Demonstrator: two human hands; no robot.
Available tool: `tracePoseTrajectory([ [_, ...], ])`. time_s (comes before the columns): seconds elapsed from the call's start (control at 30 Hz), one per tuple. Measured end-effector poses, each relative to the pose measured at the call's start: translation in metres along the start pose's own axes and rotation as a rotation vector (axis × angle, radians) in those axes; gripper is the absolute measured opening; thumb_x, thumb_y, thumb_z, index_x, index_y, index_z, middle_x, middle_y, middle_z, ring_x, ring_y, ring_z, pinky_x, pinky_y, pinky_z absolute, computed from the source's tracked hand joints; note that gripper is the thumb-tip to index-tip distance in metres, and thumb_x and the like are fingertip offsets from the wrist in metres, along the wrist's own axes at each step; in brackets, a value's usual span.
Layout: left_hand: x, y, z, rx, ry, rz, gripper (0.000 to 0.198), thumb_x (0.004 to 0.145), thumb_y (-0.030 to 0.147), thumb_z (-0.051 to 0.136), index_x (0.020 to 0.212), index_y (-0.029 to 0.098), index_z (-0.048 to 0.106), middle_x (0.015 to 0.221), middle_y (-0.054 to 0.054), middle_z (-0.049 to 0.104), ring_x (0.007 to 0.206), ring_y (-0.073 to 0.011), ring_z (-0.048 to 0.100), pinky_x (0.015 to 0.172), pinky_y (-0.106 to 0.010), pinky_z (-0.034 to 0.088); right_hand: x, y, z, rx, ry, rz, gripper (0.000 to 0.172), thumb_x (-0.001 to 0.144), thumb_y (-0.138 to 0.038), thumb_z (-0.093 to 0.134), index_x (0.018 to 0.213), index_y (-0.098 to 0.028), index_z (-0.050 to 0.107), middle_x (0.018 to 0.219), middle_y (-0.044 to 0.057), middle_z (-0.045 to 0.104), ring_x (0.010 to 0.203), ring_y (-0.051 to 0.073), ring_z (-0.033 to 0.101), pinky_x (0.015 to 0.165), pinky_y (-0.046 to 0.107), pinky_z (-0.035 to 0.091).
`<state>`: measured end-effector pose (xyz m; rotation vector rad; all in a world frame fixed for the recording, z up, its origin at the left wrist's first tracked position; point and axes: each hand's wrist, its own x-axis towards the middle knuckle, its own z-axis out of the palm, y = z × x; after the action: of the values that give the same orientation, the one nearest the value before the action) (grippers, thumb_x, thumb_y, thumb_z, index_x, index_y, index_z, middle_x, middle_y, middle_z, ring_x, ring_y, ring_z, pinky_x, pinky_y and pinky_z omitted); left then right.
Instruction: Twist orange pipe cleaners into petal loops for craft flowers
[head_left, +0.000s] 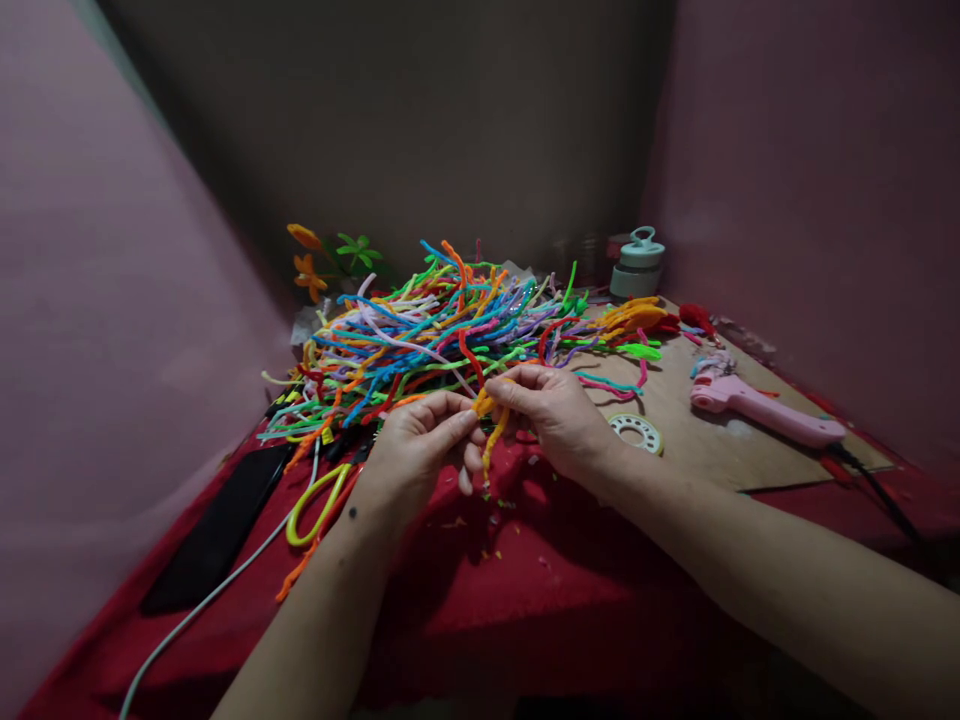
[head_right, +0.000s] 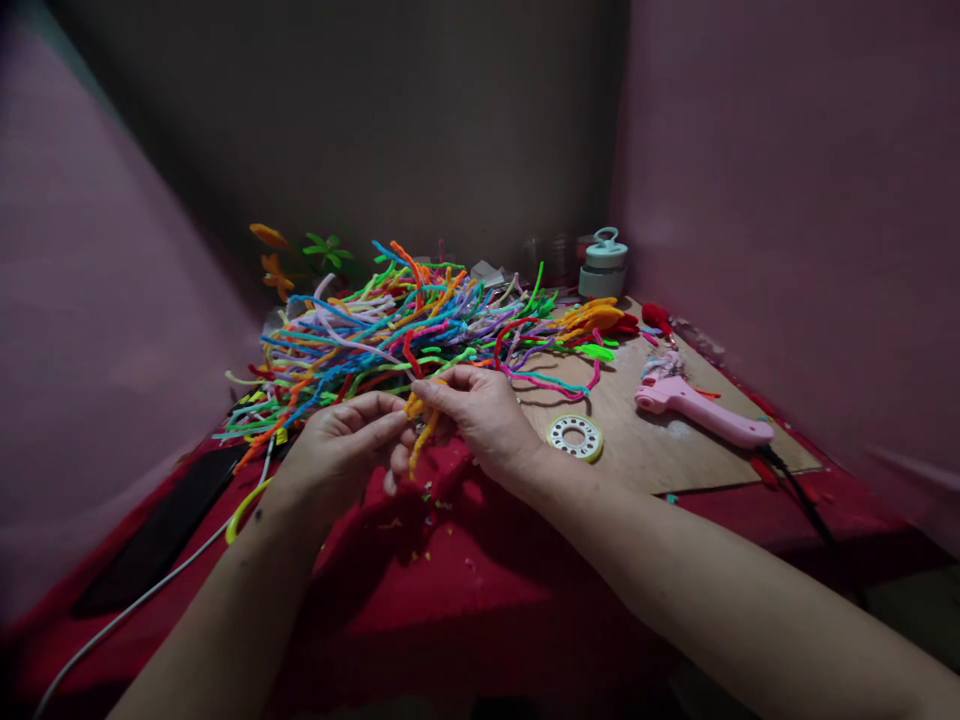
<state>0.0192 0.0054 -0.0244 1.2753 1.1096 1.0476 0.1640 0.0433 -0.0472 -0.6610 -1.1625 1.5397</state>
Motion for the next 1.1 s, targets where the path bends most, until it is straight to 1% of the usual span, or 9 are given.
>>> tracePoseTrajectory([
  [0.13,-0.001,0.0,0.0,0.026,0.018,0.028,0.02,0.075,0.031,0.063,0.078,0.013,0.056,0.059,0.002,0.057,0.037,-0.0063,0.049,0.034,-0.018,0.042,0.001,0.001,-0.001,0.051,0.018,0.009,0.025,0.065,-0.035,0.071,0.061,-0.014,0.058,0.056,-0.001,0.059,0.046,0.007,0.049,0.046,0.02,0.038],
  [0.3,-0.001,-0.002,-0.002,0.088,0.048,0.014,0.02,0.075,0.034,0.062,0.077,0.015,0.056,0.058,0.003,0.055,0.034,-0.0029,0.042,0.03,-0.013,0.033,0.004,0.001,-0.005,0.101,0.011,0.105,0.031,0.059,-0.039,0.074,0.058,-0.015,0.056,0.05,-0.002,0.057,0.038,0.006,0.044,0.039,0.02,0.034],
  [0.47,-0.002,-0.001,-0.001,0.057,0.014,0.006,0.018,0.073,0.032,0.064,0.08,0.016,0.057,0.059,0.004,0.056,0.036,-0.0047,0.045,0.031,-0.015,0.036,0.006,0.0,-0.006,0.081,-0.003,0.11,0.031,0.06,-0.039,0.074,0.057,-0.015,0.055,0.047,-0.002,0.055,0.039,0.006,0.043,0.039,0.019,0.033],
  [0.6,-0.002,-0.001,-0.004,-0.029,0.039,0.003,0.017,0.073,0.031,0.063,0.079,0.016,0.057,0.062,0.001,0.061,0.039,-0.0072,0.05,0.03,-0.016,0.037,0.005,0.0,-0.006,0.099,-0.111,0.12,0.03,0.064,-0.04,0.071,0.064,-0.013,0.059,0.055,-0.001,0.058,0.043,0.006,0.046,0.041,0.02,0.035],
  [0.7,-0.001,0.0,-0.005,-0.076,0.085,0.054,0.019,0.073,0.03,0.064,0.081,0.015,0.057,0.063,0.0,0.063,0.039,-0.0085,0.052,0.03,-0.017,0.039,0.002,-0.001,-0.005,0.069,-0.219,0.185,0.025,0.063,-0.033,0.073,0.066,-0.012,0.06,0.057,-0.001,0.058,0.043,0.005,0.045,0.04,0.018,0.031],
  [0.77,-0.001,0.0,-0.005,-0.081,0.118,0.071,0.019,0.072,0.029,0.064,0.081,0.013,0.057,0.06,0.0,0.062,0.039,-0.0084,0.051,0.031,-0.018,0.039,0.0,-0.002,-0.004,0.038,-0.277,0.212,0.022,0.061,-0.027,0.075,0.068,-0.011,0.061,0.058,-0.001,0.057,0.043,0.004,0.044,0.039,0.018,0.03],
  [0.87,-0.002,0.001,-0.003,-0.045,0.151,0.065,0.017,0.072,0.028,0.064,0.079,0.013,0.057,0.051,0.001,0.059,0.037,-0.0081,0.049,0.032,-0.017,0.038,-0.004,-0.003,-0.001,-0.023,-0.32,0.189,0.02,0.063,-0.025,0.072,0.072,-0.011,0.063,0.058,-0.001,0.058,0.042,0.005,0.043,0.04,0.019,0.031],
  [0.97,-0.002,0.001,-0.003,0.001,0.171,0.058,0.016,0.072,0.027,0.064,0.078,0.014,0.058,0.047,0.002,0.057,0.037,-0.0079,0.048,0.033,-0.016,0.037,-0.005,-0.002,0.001,-0.057,-0.306,0.149,0.016,0.066,-0.024,0.068,0.07,-0.011,0.062,0.06,0.001,0.06,0.045,0.006,0.046,0.042,0.02,0.035],
  [1.1,-0.001,0.0,-0.004,0.031,0.161,0.07,0.014,0.07,0.026,0.065,0.075,0.014,0.059,0.049,0.002,0.058,0.038,-0.007,0.048,0.034,-0.016,0.037,-0.003,-0.003,0.001,0.067,-0.144,0.064,0.018,0.066,-0.027,0.068,0.067,-0.015,0.054,0.059,-0.001,0.06,0.048,0.008,0.051,0.044,0.02,0.039],
])
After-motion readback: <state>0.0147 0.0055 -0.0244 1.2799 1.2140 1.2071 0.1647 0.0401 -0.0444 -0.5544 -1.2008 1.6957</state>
